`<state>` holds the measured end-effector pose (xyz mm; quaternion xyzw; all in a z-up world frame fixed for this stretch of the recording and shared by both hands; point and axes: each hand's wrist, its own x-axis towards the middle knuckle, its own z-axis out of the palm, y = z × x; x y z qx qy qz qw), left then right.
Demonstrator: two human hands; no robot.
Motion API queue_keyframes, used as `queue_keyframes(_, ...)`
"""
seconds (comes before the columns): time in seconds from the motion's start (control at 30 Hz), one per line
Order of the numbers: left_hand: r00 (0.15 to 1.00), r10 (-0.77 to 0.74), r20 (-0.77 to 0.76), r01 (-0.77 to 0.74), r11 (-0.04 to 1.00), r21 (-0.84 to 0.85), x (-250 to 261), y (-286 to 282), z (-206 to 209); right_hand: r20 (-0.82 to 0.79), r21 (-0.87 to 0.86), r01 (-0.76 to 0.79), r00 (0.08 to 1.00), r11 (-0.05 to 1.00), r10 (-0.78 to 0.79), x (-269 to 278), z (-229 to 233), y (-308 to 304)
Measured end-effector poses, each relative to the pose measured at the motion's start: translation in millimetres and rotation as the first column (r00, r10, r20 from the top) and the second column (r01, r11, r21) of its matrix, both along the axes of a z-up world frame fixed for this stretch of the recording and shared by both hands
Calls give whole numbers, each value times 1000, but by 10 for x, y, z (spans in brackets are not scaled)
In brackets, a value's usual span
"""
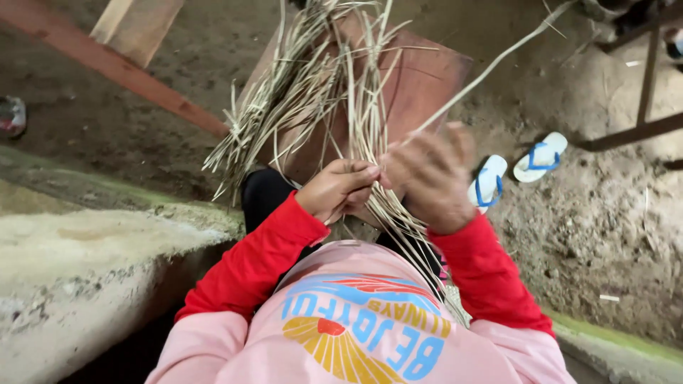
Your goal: Weaving thin straw strands together to create a patterned mat or craft item
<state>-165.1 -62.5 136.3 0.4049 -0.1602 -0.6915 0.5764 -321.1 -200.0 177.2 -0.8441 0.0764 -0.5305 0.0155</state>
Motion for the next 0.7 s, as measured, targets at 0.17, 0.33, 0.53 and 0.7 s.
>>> queue_keyframes(0.17, 997, 26, -72, -26, 1000, 1, -37, 43, 60, -209, 92, -145, 964, 985, 162, 2, -261, 164)
queue_keyframes(0.33, 1000, 25, -11, -26, 999, -32, -96, 128, -32, -199, 88, -103, 973, 991, 119, -36, -541, -68)
queue_keyframes(0.53, 995, -13, 95, 21, 996, -86, -124, 321, 42, -119, 245, 21, 993, 969, 8, -327, -524, -507)
queue_keyframes(0.7, 978, -49, 201, 73, 991, -110, -4, 524, 64, -149, 125, 182, 975, 975, -163, -1062, -860, -1417)
